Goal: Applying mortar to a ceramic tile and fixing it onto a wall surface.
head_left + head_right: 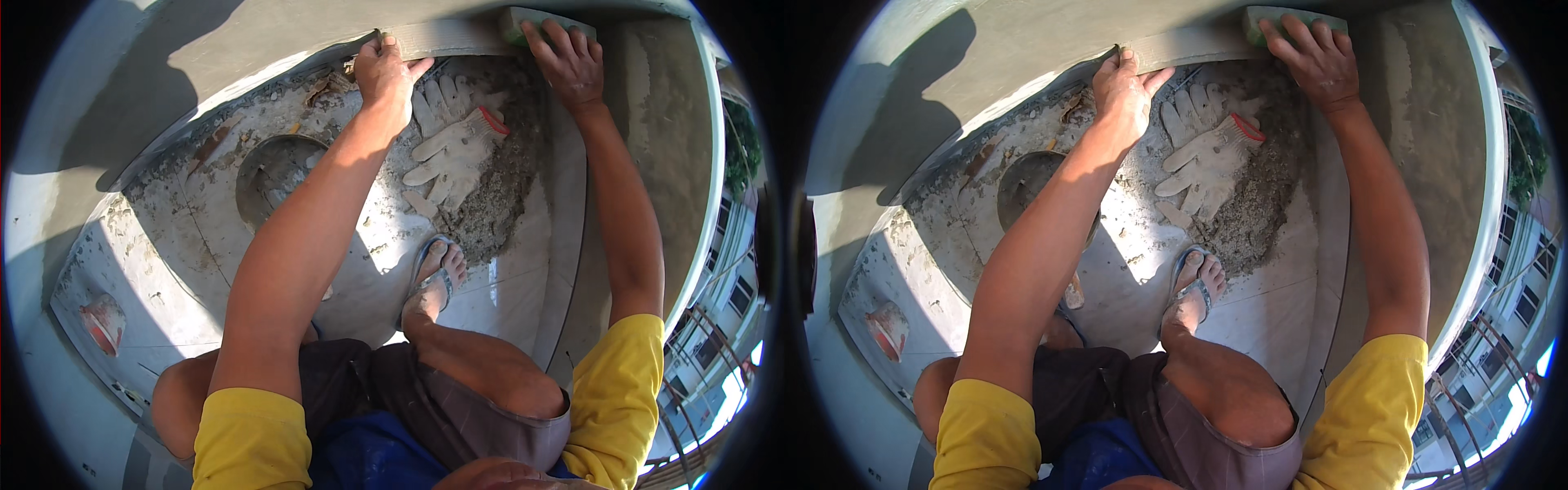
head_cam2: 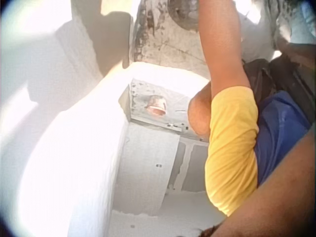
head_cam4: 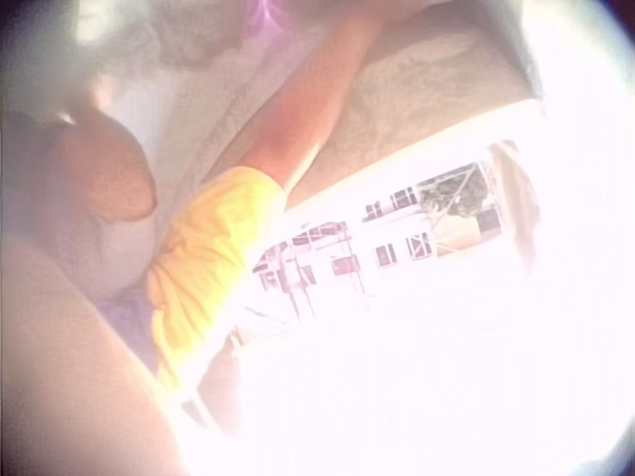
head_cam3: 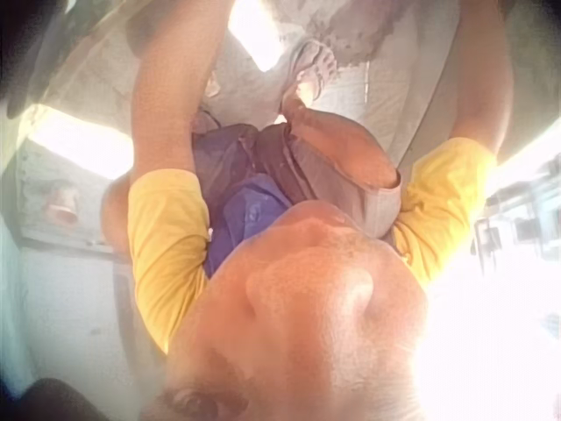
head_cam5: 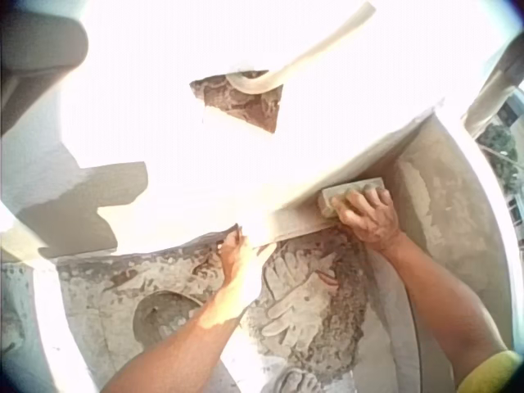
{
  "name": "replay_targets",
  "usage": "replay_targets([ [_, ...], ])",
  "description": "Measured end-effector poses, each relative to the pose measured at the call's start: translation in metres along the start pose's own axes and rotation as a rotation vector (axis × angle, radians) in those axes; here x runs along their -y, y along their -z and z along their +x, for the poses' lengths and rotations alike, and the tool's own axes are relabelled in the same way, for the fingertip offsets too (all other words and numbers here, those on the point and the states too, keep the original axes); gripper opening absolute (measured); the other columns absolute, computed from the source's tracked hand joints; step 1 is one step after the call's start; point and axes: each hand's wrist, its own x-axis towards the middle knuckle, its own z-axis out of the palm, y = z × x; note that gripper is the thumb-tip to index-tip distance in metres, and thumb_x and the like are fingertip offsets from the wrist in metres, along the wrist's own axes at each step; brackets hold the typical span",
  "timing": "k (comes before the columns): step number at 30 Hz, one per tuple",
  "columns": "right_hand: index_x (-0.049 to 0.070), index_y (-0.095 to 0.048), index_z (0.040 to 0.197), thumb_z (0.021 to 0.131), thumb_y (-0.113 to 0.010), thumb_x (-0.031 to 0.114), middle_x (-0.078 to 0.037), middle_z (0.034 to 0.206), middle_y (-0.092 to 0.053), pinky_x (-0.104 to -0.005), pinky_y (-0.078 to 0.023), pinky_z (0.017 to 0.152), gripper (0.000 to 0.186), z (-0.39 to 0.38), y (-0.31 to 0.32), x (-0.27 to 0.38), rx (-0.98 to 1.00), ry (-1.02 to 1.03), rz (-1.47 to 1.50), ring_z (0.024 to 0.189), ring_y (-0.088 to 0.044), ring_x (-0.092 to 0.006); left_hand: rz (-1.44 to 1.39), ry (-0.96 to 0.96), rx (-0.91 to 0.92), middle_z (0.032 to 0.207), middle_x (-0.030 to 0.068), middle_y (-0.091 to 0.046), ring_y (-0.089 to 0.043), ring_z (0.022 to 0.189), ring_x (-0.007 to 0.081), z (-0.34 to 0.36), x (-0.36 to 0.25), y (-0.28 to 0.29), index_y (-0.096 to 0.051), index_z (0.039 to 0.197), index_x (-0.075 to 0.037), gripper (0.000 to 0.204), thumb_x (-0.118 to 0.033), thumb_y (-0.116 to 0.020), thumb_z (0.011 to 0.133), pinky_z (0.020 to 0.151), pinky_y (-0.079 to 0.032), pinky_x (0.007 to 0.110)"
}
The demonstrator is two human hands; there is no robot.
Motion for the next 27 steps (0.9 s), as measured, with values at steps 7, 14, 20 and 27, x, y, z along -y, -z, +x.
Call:
replay_targets([
  [7, 0.034, -0.050, 0.125, 0.078, -0.058, 0.021, 0.011, 0.111, -0.052, -0.0275, -0.037, 0.071, 0.049, 0.032, 0.014, 0.045, -0.025, 0.069, 0.110, 0.086, -0.052, -0.0092, -0.054, -0.035, 0.015, 0.109, 0.0208, -0.058, -0.066, 0.089, 0.0300, 0.006, 0.004, 0.009, -0.044, 0.117, 0.009, 0.030, -0.017, -0.040, 0.104, 0.083, -0.061, 0.046],
  [14, 0.024, -0.050, 0.127, 0.062, -0.072, 0.015, 0.004, 0.112, -0.051, -0.0362, -0.035, 0.072, 0.070, 0.014, 0.057, 0.027, 0.389, -0.339, 0.044, 0.090, -0.053, -0.0161, -0.029, -0.039, -0.027, 0.108, 0.0202, -0.057, -0.065, 0.088, 0.0301, 0.005, 0.000, 0.010, -0.044, 0.117, 0.008, 0.029, -0.018, -0.039, 0.104, 0.082, -0.062, 0.044],
  [20, 0.005, -0.029, 0.148, 0.055, -0.069, 0.021, -0.016, 0.127, -0.048, -0.0380, -0.034, 0.105, 0.103, -0.017, 0.062, 0.031, 0.675, -1.145, 1.248, 0.115, -0.052, -0.0300, -0.018, 0.001, -0.030, 0.110, 0.0205, -0.056, -0.065, 0.091, 0.0314, 0.000, 0.000, 0.001, -0.045, 0.117, 0.008, 0.029, -0.017, -0.037, 0.104, 0.083, -0.062, 0.044],
  [27, 0.006, -0.018, 0.154, 0.052, -0.065, 0.021, -0.016, 0.128, -0.045, -0.0337, -0.033, 0.104, 0.113, -0.020, 0.039, 0.046, 0.624, -1.119, 1.694, 0.117, -0.048, -0.0291, -0.049, 0.014, -0.014, 0.115, 0.0219, -0.055, -0.064, 0.098, 0.0334, -0.002, -0.003, 0.000, -0.044, 0.120, 0.008, 0.029, -0.015, -0.035, 0.104, 0.088, -0.059, 0.047],
])
